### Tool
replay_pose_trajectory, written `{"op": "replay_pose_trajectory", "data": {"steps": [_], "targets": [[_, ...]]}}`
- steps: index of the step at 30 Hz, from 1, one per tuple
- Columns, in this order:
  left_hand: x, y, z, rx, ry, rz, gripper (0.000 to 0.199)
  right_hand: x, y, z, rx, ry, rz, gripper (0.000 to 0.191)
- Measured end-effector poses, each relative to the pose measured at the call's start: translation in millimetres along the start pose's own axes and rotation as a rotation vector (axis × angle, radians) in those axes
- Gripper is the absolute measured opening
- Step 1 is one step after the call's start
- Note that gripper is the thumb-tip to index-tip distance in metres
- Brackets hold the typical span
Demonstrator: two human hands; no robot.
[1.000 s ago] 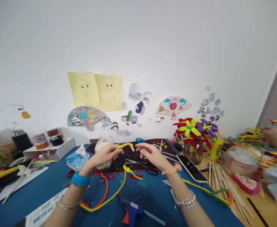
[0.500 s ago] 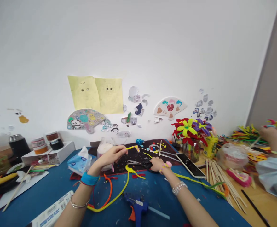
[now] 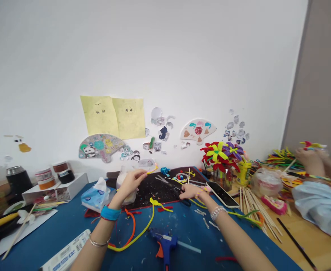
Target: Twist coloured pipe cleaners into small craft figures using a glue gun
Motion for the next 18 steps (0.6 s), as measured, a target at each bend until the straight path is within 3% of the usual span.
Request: {"op": "replay_pose_trajectory", "data": {"steps": [4,9,13,18], "targets": [[-6.7,2,9,0.038,-0.035,-0.028,0.034,-5,-19,4,0.138,0.135,0.086,0.033],[-11.4,6,16,0.039,-0.072,-0.057,0.034,-46,-30,18,0.285,0.316,0.198,0.039],[-15.9,6,14,0.016,-0.071,0.010,0.034,-73,-34,31,0.353,0.400,0.282,0.043],[-25.7,2,8,0.000,-0.035,0.134,0.033,-85,-39,38,0.397,0.487,0.276,0.049]]}}
Point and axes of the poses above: each hand's wrist, its own y-axis towards the middle knuckle, its own x-axis out of the back of the hand, z = x × y, the point moved 1 cm from there along y, towards the middle knuckle, and after that the axes turned 3 degrees about y, right-handed, at the moved point
